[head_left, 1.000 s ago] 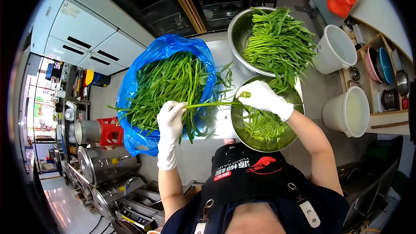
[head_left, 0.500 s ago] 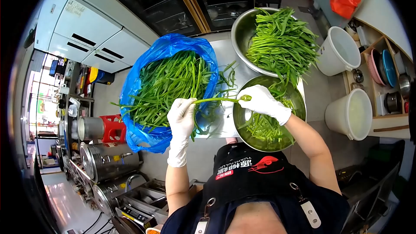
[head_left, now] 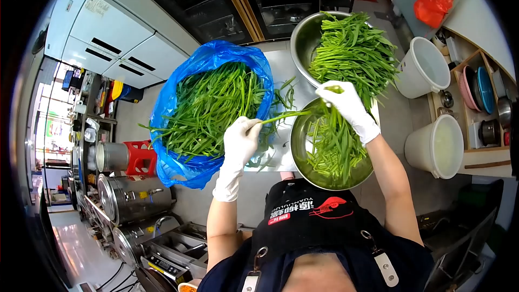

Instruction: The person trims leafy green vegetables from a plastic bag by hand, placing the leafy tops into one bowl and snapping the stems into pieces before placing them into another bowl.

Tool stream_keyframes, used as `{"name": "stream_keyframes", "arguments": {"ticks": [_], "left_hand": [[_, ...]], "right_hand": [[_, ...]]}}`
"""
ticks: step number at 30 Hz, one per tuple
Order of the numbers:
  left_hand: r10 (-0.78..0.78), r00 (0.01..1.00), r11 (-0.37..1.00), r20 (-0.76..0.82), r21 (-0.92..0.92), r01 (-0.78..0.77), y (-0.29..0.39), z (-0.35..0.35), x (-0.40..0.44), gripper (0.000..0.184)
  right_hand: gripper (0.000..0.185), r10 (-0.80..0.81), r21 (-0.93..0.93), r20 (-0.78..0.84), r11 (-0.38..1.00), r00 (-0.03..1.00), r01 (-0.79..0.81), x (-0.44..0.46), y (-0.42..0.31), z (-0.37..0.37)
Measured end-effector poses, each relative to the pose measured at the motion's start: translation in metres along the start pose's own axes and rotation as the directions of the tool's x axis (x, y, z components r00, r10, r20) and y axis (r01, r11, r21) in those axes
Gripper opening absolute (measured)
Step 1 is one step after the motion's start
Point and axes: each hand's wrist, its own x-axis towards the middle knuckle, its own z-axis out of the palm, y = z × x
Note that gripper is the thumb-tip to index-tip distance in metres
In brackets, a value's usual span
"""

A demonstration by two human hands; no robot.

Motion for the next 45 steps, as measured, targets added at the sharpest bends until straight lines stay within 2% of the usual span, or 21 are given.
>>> {"name": "stream_keyframes", "arguments": {"ticks": [1,2,5,6,9,13,17,18,20,23,26,27,29,31,33,35,38,39,41,43,45], "left_hand": [[-0.039,0.997,0.999,0.068,-0.033,0.041,0.0,0.005,0.004,0.013],[-0.149,0.985,0.966,0.089,-0.199,0.164,0.004,0.013,0.006,0.015],[-0.426,0.847,0.709,0.318,-0.465,0.53,0.026,0.015,0.016,0.017],[-0.354,0.856,0.65,0.377,-0.559,0.515,0.023,0.017,0.015,0.017],[-0.341,0.853,0.684,0.396,-0.517,0.514,0.015,0.023,0.015,0.019],[-0.35,0.8,0.558,0.487,-0.578,0.596,0.014,0.029,0.014,0.019],[-0.222,0.86,0.562,0.459,-0.661,0.498,0.011,0.039,0.013,0.018],[-0.178,0.884,0.557,0.433,-0.696,0.453,0.012,0.043,0.014,0.02],[-0.095,0.924,0.535,0.371,-0.764,0.361,0.017,0.055,0.015,0.027],[0.042,0.928,0.282,0.371,-0.895,0.345,0.029,0.061,0.016,0.038],[-0.049,0.904,0.585,0.425,-0.721,0.371,0.054,0.046,0.014,0.028],[-0.09,0.89,0.676,0.447,-0.629,0.384,0.058,0.045,0.012,0.027],[0.0,0.884,0.794,0.467,-0.538,0.284,0.021,0.079,-0.001,0.02],[-0.033,0.811,0.804,0.584,-0.466,0.369,0.019,0.098,-0.015,0.018],[-0.073,0.794,0.82,0.603,-0.417,0.392,-0.008,0.132,-0.035,0.022],[-0.153,0.743,0.85,0.651,-0.297,0.435,0.009,0.127,-0.033,0.023],[-0.229,0.73,0.779,0.644,-0.329,0.534,0.017,0.13,-0.036,0.023],[-0.182,0.801,0.797,0.57,-0.392,0.46,0.018,0.133,-0.039,0.022],[-0.278,0.74,0.748,0.613,-0.345,0.567,0.034,0.128,-0.038,0.022],[-0.194,0.764,0.803,0.615,-0.348,0.484,0.012,0.151,-0.049,0.022],[-0.129,0.82,0.862,0.558,-0.346,0.371,-0.005,0.174,-0.064,0.022]], "right_hand": [[0.015,-0.116,-0.145,0.061,0.982,0.991,0.124,-0.002,-0.013,0.01],[0.015,-0.229,-0.259,0.068,0.936,0.971,0.238,-0.003,-0.014,0.023],[0.014,-0.439,-0.54,0.209,0.693,0.874,0.478,-0.012,-0.021,0.052],[0.011,-0.503,-0.62,0.281,0.554,0.817,0.555,-0.012,-0.015,0.061],[0.005,-0.511,-0.747,0.414,0.283,0.753,0.602,-0.012,0.004,0.074],[0.005,-0.535,-0.77,0.446,0.181,0.718,0.612,-0.017,0.017,0.075],[0.01,-0.573,-0.768,0.291,0.338,0.766,0.544,-0.024,0.001,0.06],[0.014,-0.553,-0.632,0.191,0.563,0.811,0.533,-0.026,-0.003,0.052],[0.013,-0.412,-0.426,0.055,0.814,0.909,0.395,-0.03,-0.007,0.044],[0.013,-0.162,-0.043,-0.061,0.986,0.985,0.16,-0.03,-0.016,0.018],[0.011,-0.142,0.005,-0.146,0.99,0.979,0.144,-0.028,-0.059,-0.042],[0.011,-0.215,-0.085,-0.192,0.976,0.958,0.202,-0.027,-0.083,-0.062],[0.013,-0.38,-0.327,-0.219,0.897,0.899,0.299,-0.014,-0.12,-0.101],[0.02,-0.547,-0.627,-0.181,0.704,0.817,0.332,0.009,-0.155,-0.121],[0.022,-0.71,-0.906,-0.009,0.303,0.704,0.294,0.055,-0.162,-0.131],[0.022,-0.634,-0.988,0.057,0.076,0.771,0.135,0.105,-0.149,-0.13],[0.02,-0.277,-0.997,-0.033,0.079,0.96,-0.011,0.181,-0.104,-0.1],[0.02,-0.149,-0.996,-0.045,0.087,0.988,-0.032,0.204,-0.079,-0.093],[0.02,-0.365,-0.977,0.057,0.172,0.929,0.128,0.225,0.002,-0.087],[0.023,-0.222,-0.978,0.149,0.11,0.964,0.177,0.243,0.05,-0.089],[0.025,-0.15,-0.962,0.056,0.257,0.987,0.093,0.247,0.064,-0.091]]}}
